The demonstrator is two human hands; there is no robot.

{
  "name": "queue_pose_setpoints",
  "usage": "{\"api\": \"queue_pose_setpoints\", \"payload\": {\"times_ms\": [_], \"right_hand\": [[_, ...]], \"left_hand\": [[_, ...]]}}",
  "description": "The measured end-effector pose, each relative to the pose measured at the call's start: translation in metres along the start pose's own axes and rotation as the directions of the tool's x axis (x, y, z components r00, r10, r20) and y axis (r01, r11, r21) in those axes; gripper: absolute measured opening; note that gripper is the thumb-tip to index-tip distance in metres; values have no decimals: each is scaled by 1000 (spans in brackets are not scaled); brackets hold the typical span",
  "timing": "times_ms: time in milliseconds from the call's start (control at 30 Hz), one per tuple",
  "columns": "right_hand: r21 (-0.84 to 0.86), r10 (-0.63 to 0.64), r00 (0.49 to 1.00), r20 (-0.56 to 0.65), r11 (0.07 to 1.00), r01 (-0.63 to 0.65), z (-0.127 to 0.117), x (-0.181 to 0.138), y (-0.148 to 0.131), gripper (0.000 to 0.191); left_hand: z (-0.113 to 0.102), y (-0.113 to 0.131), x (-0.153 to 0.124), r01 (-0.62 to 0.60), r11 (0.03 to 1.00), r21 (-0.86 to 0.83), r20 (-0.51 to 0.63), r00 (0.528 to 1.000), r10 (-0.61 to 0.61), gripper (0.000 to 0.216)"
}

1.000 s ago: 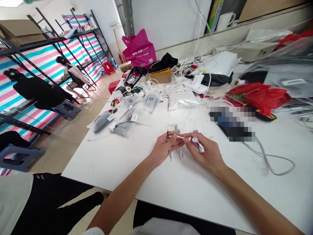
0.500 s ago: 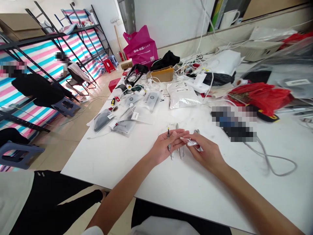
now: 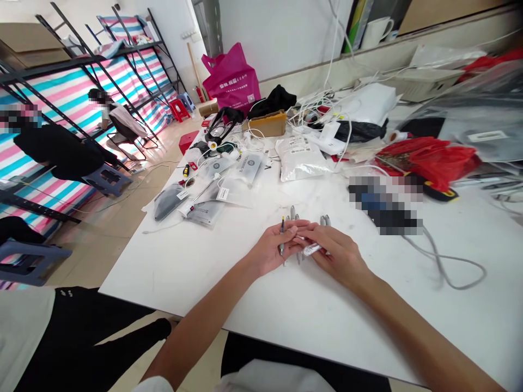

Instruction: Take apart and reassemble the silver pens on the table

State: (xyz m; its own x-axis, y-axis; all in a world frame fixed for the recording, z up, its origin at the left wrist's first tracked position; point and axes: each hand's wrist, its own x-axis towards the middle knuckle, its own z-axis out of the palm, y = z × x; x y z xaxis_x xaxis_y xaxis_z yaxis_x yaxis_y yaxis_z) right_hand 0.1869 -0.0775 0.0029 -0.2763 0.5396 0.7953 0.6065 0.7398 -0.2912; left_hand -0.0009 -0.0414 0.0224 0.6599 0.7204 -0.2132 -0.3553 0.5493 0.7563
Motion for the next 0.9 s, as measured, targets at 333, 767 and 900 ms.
{"api": "queue_pose_setpoints", "payload": {"times_ms": [333, 767, 900], "right_hand": [[3, 67, 985, -158, 998, -67, -7, 8, -12, 35], [54, 16, 999, -36, 998, -14, -4, 4, -6, 38], [30, 1, 999, -52, 1000, 0, -5, 6, -8, 35]], "left_hand": [[-1, 4, 0, -35, 992, -120, 30, 999, 39, 28], [7, 2, -3, -42, 999, -9, 51, 998, 43, 33], [9, 3, -3, -42, 999, 4, 56, 998, 41, 35]]}}
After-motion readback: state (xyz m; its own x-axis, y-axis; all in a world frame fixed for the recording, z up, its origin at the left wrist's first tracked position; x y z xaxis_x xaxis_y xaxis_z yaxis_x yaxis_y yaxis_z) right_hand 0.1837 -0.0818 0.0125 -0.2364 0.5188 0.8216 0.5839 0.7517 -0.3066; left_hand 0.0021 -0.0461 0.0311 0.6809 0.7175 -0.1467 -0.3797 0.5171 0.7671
